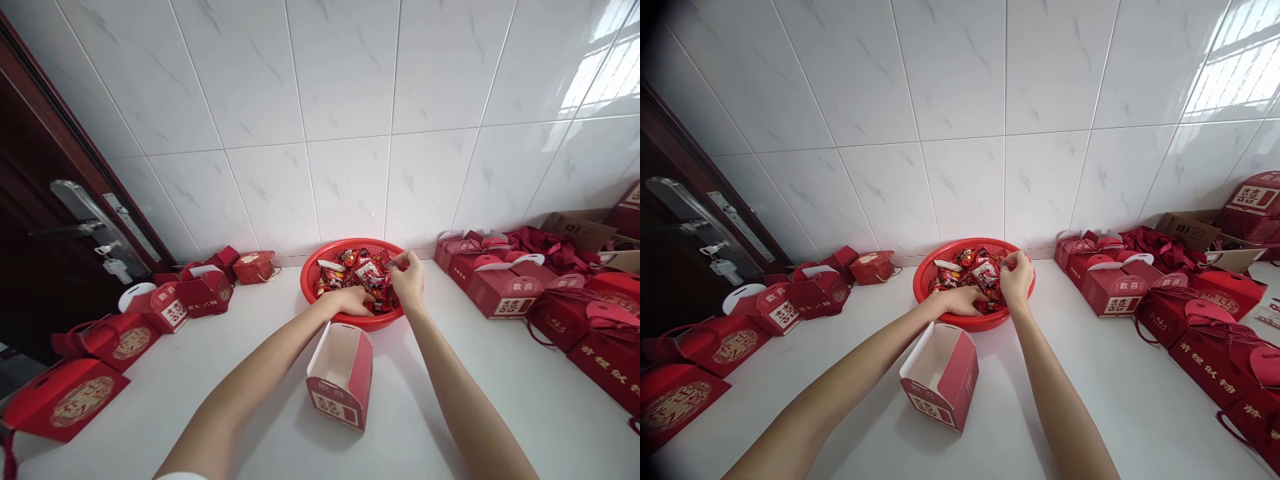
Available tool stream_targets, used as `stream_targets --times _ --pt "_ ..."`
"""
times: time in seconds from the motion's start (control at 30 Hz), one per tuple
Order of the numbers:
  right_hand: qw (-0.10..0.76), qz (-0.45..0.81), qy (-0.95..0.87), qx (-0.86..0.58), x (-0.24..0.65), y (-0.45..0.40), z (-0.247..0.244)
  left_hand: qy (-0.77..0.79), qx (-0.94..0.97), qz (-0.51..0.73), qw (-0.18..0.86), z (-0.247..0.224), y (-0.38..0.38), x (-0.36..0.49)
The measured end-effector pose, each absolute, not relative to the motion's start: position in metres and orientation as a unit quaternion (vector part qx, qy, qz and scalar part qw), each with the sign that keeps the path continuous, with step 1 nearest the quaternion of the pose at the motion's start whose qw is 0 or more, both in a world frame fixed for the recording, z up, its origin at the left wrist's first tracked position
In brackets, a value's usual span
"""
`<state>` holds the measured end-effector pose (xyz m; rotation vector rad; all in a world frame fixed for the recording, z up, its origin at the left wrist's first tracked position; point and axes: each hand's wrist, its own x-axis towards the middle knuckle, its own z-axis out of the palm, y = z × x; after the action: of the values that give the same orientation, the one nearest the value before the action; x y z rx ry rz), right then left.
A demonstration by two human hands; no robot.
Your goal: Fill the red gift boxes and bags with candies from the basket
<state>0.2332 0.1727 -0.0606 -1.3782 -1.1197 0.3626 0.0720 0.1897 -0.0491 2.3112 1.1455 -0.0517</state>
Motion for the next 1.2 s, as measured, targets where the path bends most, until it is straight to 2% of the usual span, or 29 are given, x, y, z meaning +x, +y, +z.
stream_targets --times 0.17,0.3,0.57,1.03,1.2 --pt "0.516 0.225 -0.541 -0.625 0.229 0.171 -0.059 0.428 0.842 -0.050 0.324 -0.049 0.190 0.072" --pt "0.504 0.258 -0.547 -0.617 0.227 0.171 -0.058 0.444 0.816 -0.070 0.364 -0.048 0.192 0.074" --pt "0.524 0.290 -0.539 -0.593 0.228 0.171 -0.056 0.441 0.769 -0.078 0.457 -0.047 0.192 0.071" --pt "0.566 0.306 -0.515 -0.567 0.229 0.168 -0.054 0.413 0.722 -0.053 0.552 -0.050 0.193 0.081" --pt "0.591 0.314 -0.500 -0.550 0.229 0.171 -0.056 0.382 0.692 0.012 0.612 -0.042 0.190 0.082"
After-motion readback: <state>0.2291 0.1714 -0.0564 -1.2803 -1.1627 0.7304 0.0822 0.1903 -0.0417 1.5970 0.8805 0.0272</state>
